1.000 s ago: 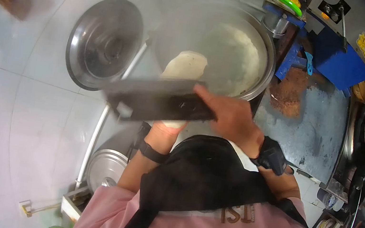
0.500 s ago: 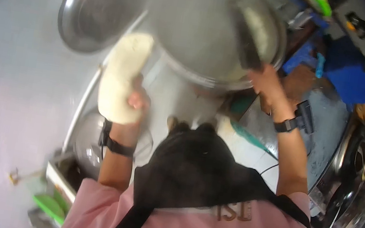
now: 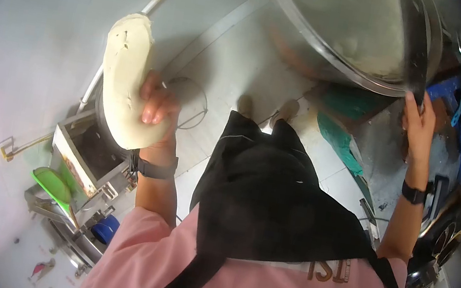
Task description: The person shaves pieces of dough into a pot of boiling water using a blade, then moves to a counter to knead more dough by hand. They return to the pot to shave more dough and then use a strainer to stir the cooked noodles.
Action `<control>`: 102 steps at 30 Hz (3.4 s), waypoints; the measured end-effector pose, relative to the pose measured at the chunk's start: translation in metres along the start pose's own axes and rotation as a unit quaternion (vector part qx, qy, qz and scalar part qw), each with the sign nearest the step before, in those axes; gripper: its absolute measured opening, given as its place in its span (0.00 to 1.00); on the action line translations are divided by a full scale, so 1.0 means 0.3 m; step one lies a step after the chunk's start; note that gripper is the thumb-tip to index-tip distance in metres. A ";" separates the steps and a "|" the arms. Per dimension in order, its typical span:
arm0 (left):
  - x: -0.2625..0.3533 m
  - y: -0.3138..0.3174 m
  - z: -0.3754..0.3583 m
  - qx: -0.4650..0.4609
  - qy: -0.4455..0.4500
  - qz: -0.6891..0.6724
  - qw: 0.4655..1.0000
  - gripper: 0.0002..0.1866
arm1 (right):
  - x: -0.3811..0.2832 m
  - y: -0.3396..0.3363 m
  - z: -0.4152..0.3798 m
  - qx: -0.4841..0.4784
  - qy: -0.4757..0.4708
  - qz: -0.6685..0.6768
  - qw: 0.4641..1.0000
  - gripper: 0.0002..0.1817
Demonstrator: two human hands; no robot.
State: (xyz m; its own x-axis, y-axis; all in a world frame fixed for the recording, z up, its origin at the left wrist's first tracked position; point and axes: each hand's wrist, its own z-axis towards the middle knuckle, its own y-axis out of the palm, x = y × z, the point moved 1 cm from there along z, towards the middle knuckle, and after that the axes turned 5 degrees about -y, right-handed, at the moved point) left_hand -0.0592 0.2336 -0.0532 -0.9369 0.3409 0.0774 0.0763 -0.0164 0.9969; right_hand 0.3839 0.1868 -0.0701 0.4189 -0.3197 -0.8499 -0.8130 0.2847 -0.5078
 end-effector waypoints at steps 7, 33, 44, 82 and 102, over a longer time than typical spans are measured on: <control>0.155 -0.040 -0.076 0.030 0.041 0.043 0.998 0.07 | -0.027 0.061 -0.196 0.109 -0.203 -0.262 0.937 0.20; -0.235 0.035 -0.671 0.002 -0.271 0.109 0.956 0.22 | 0.232 -0.260 -1.352 0.242 -0.062 -0.443 0.861 0.33; -0.970 0.093 -0.617 -0.256 -0.779 0.040 0.570 0.30 | 0.184 0.034 -2.431 0.404 0.367 -0.299 0.783 0.28; -1.283 -0.100 -2.908 -0.701 -0.572 0.387 0.179 0.28 | -0.380 0.171 -3.697 -0.056 -0.026 0.215 0.975 0.16; -1.166 -0.158 -1.926 -0.124 -0.867 0.410 0.256 0.18 | -0.779 0.093 -3.107 0.370 -0.538 -0.249 0.715 0.04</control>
State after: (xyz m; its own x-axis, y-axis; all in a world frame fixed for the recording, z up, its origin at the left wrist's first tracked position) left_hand 0.0680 -0.4281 -0.1212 0.9347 0.0279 0.3543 -0.2202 -0.7369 0.6391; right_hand -0.1136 -0.5729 0.2453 0.9746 0.2187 0.0493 -0.1839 0.9056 -0.3822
